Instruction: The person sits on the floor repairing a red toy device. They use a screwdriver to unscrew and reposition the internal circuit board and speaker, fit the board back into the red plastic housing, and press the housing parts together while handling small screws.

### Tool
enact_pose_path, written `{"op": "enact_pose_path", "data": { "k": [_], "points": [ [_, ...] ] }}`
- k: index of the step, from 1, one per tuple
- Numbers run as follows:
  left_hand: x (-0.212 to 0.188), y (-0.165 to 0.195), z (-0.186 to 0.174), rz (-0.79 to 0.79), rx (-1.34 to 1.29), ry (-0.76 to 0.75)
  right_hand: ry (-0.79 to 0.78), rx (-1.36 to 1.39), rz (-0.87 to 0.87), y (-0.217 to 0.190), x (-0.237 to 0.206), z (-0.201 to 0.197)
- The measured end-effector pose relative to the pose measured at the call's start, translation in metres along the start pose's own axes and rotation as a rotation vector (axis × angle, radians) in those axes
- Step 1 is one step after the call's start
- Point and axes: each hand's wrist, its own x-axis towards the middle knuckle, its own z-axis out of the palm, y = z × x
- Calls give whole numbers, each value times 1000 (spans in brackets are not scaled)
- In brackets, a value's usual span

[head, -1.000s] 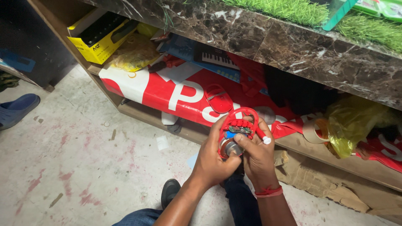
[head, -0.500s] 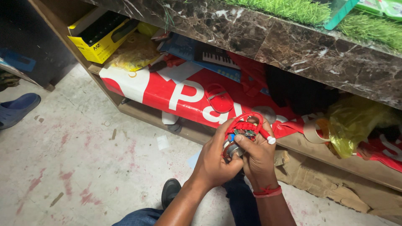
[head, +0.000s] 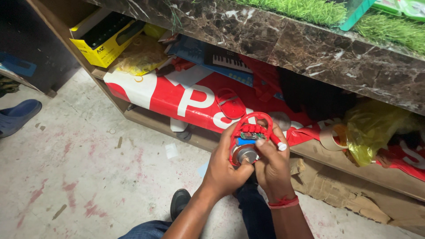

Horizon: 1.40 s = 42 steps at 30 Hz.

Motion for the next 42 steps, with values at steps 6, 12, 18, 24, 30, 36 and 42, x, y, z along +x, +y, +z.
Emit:
{"op": "enact_pose_path", "data": {
  "k": [6, 12, 18, 24, 30, 36, 42],
  "points": [
    [1, 0, 1, -51, -44, 3, 8, 35, 12, 0, 0, -6],
    [1, 1, 1, -62, -34, 3, 39, -22, -55, 6, 2, -14],
    [-1, 0, 1, -39, -23, 10, 14, -25, -35, 1, 1, -12],
    [-2, -2, 3, -45, -55, 1, -14, 45, -1, -5, 0, -11],
    [-3, 1, 2, -25, 73, -41, 118, 56, 24, -4, 3, -18],
    [-2, 4, 2, -81, 99, -82, 161, 7, 10, -2, 4, -19],
    [-4, 5, 1, -48, 76, -89, 185, 14, 4, 0, 5, -19]
  ]
}}
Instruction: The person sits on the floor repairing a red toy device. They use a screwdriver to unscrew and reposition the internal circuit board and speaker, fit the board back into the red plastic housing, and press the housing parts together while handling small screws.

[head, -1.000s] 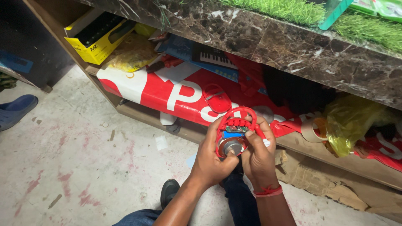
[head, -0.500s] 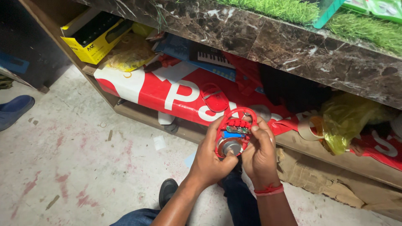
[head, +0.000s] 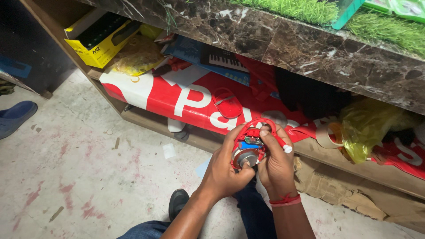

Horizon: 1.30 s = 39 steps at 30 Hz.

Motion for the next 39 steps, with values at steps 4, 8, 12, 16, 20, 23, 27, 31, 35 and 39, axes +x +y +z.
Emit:
{"op": "enact_pose_path", "data": {
  "k": [4, 8, 12, 16, 20, 23, 27, 31, 35, 39],
  "points": [
    [0, -1, -1, 103, 52, 31, -20, 0, -25, 2, 0, -1],
    [1, -3, 0, 115, 69, 34, 2, -34, -44, 4, 0, -1],
    [-1, -2, 2, 173, 89, 49, -8, -50, -86, 6, -1, -1],
    [-2, -2, 3, 181, 97, 60, -18, -64, -109, 5, -3, 0],
    [-2, -3, 4, 208, 151, 86, -8, -74, -115, 4, -2, 3],
    [-3, -3, 5, 11, 182, 26, -48, -104, -156, 3, -3, 5],
    [-3, -1, 5, 210, 221, 57, -42, -88, -131, 1, -3, 7],
    [-4, 2, 3, 192, 238, 51, -64, -82, -138, 1, -5, 9],
    [-4, 5, 3, 175, 221, 53, -51, -80, -141, 0, -6, 10],
    [-4, 6, 1, 227, 228, 49, -50, -69, -136, 0, -6, 10]
  ]
}}
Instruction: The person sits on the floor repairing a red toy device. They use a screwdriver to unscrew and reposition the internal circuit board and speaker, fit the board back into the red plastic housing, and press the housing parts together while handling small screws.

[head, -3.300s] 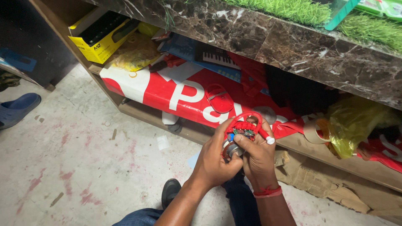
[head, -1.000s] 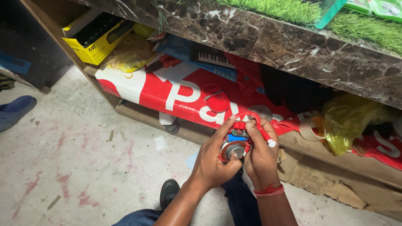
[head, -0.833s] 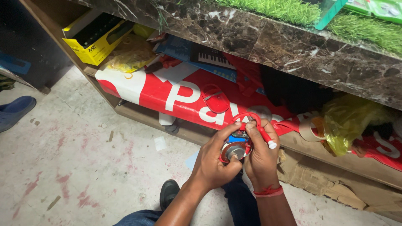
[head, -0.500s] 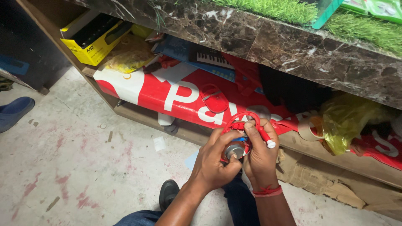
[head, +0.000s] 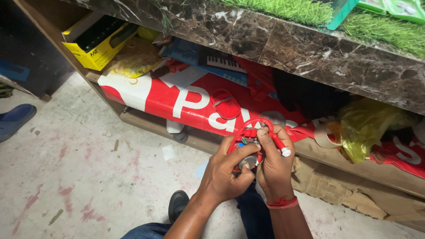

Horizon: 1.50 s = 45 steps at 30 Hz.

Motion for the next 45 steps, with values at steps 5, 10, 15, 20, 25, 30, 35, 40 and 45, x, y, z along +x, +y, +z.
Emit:
{"op": "enact_pose_path", "data": {
  "k": [5, 10, 15, 20, 25, 30, 35, 40, 45],
  "points": [
    [0, 1, 0, 27, -4, 4, 0, 8, 1, 0, 0, -1],
    [1, 2, -1, 42, -14, 9, -3, -10, -15, 1, 0, -2],
    [2, 4, -2, -1, -24, 14, -19, -13, -13, 0, 0, -1],
    [2, 5, -3, 56, 10, 46, -42, -6, 0, -1, -2, 0],
    [2, 4, -1, 14, -11, 56, -37, 7, 2, -1, -2, 1],
    [2, 3, -1, 27, 0, 65, -15, 16, 23, 0, -1, -1],
    [3, 1, -1, 25, 4, 68, 0, 114, 46, 0, 1, -3],
    [2, -1, -1, 21, -19, 86, -80, 96, 79, -7, -2, 3],
    [3, -9, -4, -129, -106, 131, -56, 48, -32, -13, -2, 11]
  ]
}}
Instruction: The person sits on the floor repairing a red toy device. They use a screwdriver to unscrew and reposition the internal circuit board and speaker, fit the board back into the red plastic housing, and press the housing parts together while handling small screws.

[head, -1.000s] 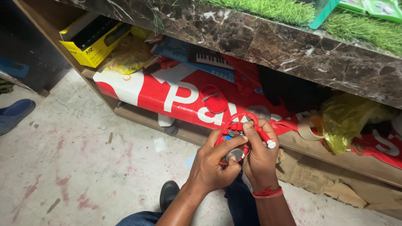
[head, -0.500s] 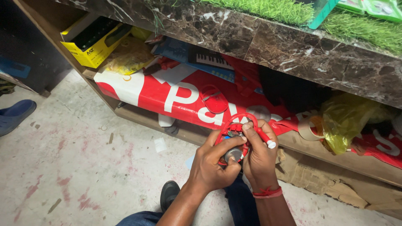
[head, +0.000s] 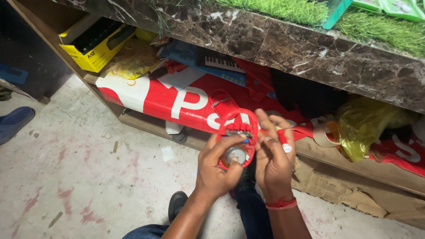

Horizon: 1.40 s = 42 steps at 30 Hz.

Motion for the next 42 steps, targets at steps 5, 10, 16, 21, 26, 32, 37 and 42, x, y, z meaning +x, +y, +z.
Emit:
{"op": "enact_pose_path", "data": {
  "k": [5, 10, 16, 21, 26, 32, 37, 42],
  "points": [
    [2, -12, -5, -34, -165, 30, -89, -4, -37, -5, 0, -7],
    [1, -19, -4, -141, -465, -27, -177, -398, -284, 2, -6, -9],
    [10, -22, -12, -496, -1025, -13, -303, -389, -259, 4, -7, -8],
    [11, -18, -19, -640, -1142, -78, -317, -240, -143, 5, -8, -1],
    [11, -16, -23, -721, -1178, -151, -333, -136, -132, 2, -10, 4],
    [11, -18, -23, -720, -1186, -166, -338, -96, -104, 1, -10, 3],
    [11, -19, -23, -720, -1190, -171, -325, -136, -129, 3, -9, -1],
    [9, -19, -20, -708, -1192, -191, -327, -179, -188, 4, -8, -6]
  ]
}}
